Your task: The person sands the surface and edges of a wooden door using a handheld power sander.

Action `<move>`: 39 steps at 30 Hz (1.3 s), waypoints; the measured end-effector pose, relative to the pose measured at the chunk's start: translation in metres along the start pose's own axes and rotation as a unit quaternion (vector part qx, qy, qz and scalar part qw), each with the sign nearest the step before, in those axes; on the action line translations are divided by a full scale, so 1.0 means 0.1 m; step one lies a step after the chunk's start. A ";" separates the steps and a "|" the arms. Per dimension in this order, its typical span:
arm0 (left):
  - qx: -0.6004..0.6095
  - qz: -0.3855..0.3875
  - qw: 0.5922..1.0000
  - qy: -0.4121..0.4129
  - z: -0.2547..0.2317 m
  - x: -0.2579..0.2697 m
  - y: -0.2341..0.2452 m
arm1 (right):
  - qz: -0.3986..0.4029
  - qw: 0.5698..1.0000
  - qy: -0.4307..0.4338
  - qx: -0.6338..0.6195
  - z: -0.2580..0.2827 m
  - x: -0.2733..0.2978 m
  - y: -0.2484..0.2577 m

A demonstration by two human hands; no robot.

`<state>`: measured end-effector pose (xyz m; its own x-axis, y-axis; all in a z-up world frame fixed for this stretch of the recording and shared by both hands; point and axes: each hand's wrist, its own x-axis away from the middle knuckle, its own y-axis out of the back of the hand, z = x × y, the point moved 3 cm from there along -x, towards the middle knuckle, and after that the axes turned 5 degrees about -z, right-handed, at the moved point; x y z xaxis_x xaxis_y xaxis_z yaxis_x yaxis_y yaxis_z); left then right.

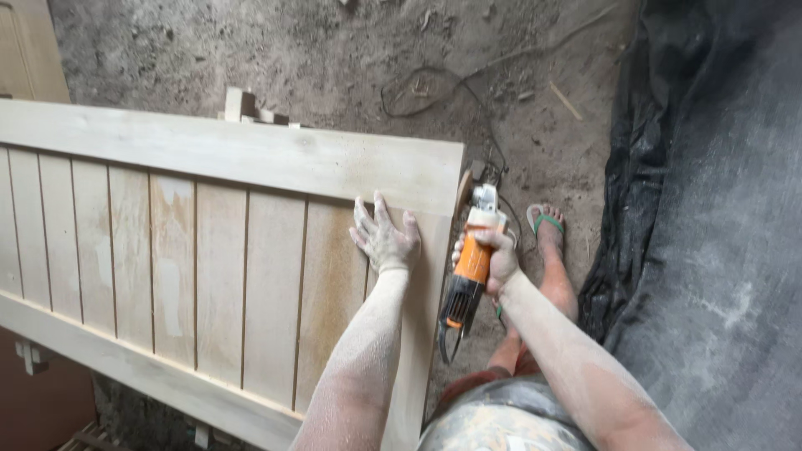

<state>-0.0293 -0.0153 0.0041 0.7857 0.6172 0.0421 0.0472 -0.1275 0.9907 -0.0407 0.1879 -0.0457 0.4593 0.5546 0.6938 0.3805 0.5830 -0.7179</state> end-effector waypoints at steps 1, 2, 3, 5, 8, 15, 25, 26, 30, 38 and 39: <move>0.001 0.002 1.000 0.003 -0.01 -0.02 0.01 | -0.005 1.000 -0.005 0.001 0.00 0.00 -0.02; -0.001 0.012 1.000 0.014 0.01 0.06 0.02 | -0.017 1.000 -0.018 0.002 -0.05 0.06 0.00; 0.000 0.009 1.000 0.010 0.01 0.06 0.02 | -0.014 1.000 -0.013 -0.003 -0.04 0.04 0.00; 0.003 0.004 1.000 0.008 0.02 0.06 -0.01 | -0.010 1.000 -0.006 -0.010 0.01 0.00 -0.02; -0.004 0.005 1.000 0.006 0.03 0.06 -0.02 | -0.008 1.000 0.007 -0.014 0.00 0.06 -0.07; -0.006 0.008 1.000 0.005 0.01 0.04 -0.01 | -0.036 0.999 -0.001 -0.008 -0.06 0.05 -0.02; 0.014 0.004 1.000 0.011 -0.01 0.05 0.05 | -0.054 0.998 0.005 0.011 -0.21 -0.11 0.28; 0.012 -0.003 1.000 0.012 -0.01 0.06 0.04 | -0.058 0.998 0.004 0.014 -0.23 -0.12 0.32; -0.004 0.018 1.000 0.010 0.01 0.03 0.00 | -0.026 0.999 -0.003 0.019 -0.28 -0.09 0.40; -0.036 0.012 0.999 0.000 -0.01 0.03 -0.01 | -0.037 0.998 0.003 0.046 -0.30 -0.03 0.50; -0.039 0.013 0.999 -0.004 -0.02 0.04 -0.04 | -0.043 0.998 0.001 0.052 -0.30 -0.03 0.53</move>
<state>-0.0276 -0.0115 0.0008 0.7916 0.6073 0.0679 -0.0216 -0.0833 0.9963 0.0020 0.1995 -0.0881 0.4304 0.4979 0.7529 0.3340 0.6871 -0.6453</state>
